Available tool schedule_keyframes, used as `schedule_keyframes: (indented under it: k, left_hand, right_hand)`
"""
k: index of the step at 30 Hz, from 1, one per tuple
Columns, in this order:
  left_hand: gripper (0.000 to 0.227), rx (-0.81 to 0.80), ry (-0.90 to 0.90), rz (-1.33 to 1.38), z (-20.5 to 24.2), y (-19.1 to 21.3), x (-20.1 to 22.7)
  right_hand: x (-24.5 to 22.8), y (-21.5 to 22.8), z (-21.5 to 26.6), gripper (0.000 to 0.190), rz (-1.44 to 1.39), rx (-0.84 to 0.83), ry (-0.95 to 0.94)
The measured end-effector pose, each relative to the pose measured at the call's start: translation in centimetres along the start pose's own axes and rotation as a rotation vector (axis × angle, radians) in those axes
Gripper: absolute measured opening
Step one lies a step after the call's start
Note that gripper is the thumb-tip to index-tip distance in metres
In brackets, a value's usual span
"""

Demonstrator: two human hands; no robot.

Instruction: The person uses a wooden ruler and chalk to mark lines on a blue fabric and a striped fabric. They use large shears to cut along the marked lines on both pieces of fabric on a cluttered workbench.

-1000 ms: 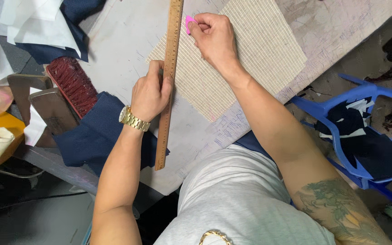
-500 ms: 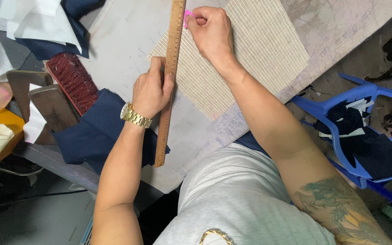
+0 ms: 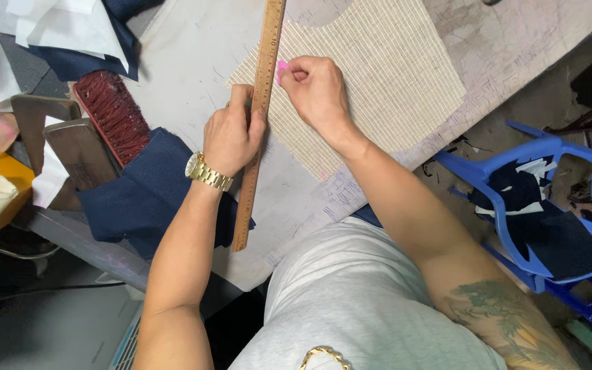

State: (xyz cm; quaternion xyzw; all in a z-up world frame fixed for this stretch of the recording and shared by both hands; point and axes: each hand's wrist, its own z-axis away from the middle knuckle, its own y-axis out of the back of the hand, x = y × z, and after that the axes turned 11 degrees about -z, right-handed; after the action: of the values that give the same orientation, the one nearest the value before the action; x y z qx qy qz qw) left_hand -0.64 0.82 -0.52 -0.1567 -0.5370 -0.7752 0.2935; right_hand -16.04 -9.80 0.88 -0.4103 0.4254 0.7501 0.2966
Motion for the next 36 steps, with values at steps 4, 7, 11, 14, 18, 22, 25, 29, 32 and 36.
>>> schedule_keyframes:
  k: [4, 7, 11, 14, 18, 22, 25, 29, 32, 36]
  left_hand:
    - [0.025, 0.000, 0.048, 0.155, 1.4, -0.4, 0.3]
    - [0.024, -0.007, 0.058, 0.200, 1.9, -1.2, 0.3]
    - [0.024, -0.006, 0.049, 0.200, 2.2, -1.9, 0.2]
    - [0.025, -0.008, 0.068, 0.181, 2.1, -2.1, 0.3]
    - [0.026, -0.001, 0.084, 0.166, 2.2, -1.9, 0.7]
    - [0.027, -0.004, 0.108, 0.153, 2.3, -2.0, 0.8]
    - [0.028, -0.006, 0.115, 0.145, 2.2, -2.0, 0.8]
    - [0.028, -0.007, 0.117, 0.135, 2.1, -2.0, 0.8]
    - [0.028, -0.002, 0.120, 0.128, 2.1, -2.0, 1.0]
    - [0.028, 0.012, 0.127, 0.101, 2.0, -2.3, 1.0]
  right_hand:
    - [-0.6, 1.3, 1.1, 0.019, -0.091, 0.020, -0.092]
    - [-0.2, 1.7, 1.1, 0.017, -0.158, 0.023, -0.101]
    - [-0.1, 1.6, 0.4, 0.013, -0.199, 0.047, -0.086]
    - [-0.8, 1.7, 0.1, 0.012, -0.218, 0.063, -0.132]
    - [-0.6, 1.6, -0.4, 0.012, -0.229, 0.075, -0.162]
    - [-0.6, 1.4, -0.9, 0.010, -0.201, 0.054, -0.132]
    - [-1.1, 1.2, -1.5, 0.013, -0.183, 0.064, -0.117]
    - [-1.6, 1.1, -2.2, 0.020, -0.133, 0.071, -0.097]
    - [-1.1, 0.8, -2.4, 0.022, -0.100, 0.056, 0.003]
    - [0.7, 0.1, -2.0, 0.017, -0.029, 0.042, 0.058]
